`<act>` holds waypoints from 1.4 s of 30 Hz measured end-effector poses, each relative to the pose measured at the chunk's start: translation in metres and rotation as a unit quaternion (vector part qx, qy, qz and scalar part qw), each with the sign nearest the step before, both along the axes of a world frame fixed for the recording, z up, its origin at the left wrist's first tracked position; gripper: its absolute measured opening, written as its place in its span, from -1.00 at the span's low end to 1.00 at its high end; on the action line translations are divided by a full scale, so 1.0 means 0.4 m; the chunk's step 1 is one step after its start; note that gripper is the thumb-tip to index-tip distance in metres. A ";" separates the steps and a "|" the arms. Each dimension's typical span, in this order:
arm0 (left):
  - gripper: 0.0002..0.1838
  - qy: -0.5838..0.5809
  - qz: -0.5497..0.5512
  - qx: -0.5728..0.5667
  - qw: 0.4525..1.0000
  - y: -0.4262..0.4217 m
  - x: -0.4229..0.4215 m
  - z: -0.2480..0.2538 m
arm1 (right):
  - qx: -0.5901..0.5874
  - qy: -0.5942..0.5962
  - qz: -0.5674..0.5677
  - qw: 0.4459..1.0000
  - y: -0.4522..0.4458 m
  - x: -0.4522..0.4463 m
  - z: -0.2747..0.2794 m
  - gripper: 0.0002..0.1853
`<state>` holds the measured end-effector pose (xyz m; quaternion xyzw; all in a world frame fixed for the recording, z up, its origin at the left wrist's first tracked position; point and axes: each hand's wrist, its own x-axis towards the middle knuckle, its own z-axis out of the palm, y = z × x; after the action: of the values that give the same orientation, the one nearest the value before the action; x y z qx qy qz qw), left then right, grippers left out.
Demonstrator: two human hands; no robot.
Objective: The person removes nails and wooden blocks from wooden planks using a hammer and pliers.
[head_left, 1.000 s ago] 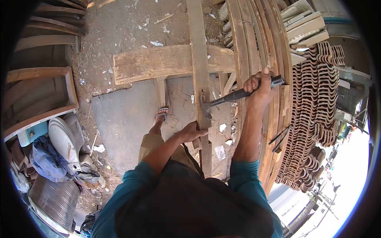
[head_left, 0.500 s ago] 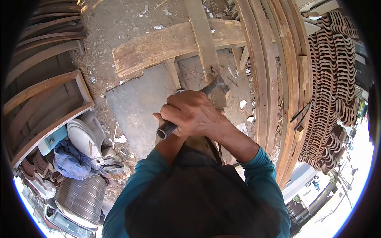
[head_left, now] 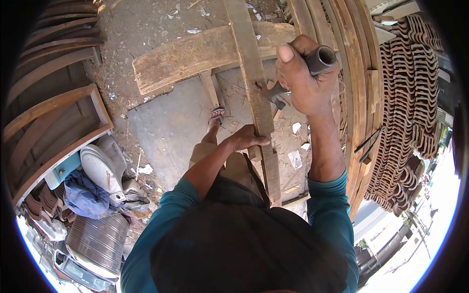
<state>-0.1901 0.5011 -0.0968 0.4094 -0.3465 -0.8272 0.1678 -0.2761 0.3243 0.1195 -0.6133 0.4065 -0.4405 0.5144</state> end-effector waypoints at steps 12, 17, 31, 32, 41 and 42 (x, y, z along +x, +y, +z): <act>-0.34 -0.084 -0.017 -0.053 0.995 0.020 0.021 0.058 | 0.137 -0.056 -0.054 0.988 -0.134 -0.046 0.021 -0.58; -0.35 -0.076 0.195 0.132 0.969 0.129 0.125 -0.005 | 0.121 0.102 -0.044 0.986 -0.044 0.006 0.062 -0.56; -0.42 -0.267 0.287 -0.416 0.820 -0.087 0.048 0.091 | -0.044 0.002 -0.170 0.984 0.097 -0.005 0.185 -0.57; -0.40 -0.297 0.291 -0.405 0.814 -0.095 0.043 0.096 | -0.044 0.003 -0.168 0.985 0.091 -0.001 0.181 -0.57; -0.50 -0.281 0.314 -0.391 0.818 -0.083 0.041 0.043 | 0.082 0.102 -0.193 0.972 -0.047 0.084 0.083 -0.51; -0.50 -0.281 0.316 -0.389 0.818 -0.085 0.041 0.041 | 0.102 0.160 -0.200 0.961 -0.071 0.097 0.084 -0.44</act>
<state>-0.1735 0.4670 -0.0804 0.6117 -0.5227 -0.3742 0.4610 -0.2374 0.2959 0.1531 -0.5266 0.6400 -0.3870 0.4041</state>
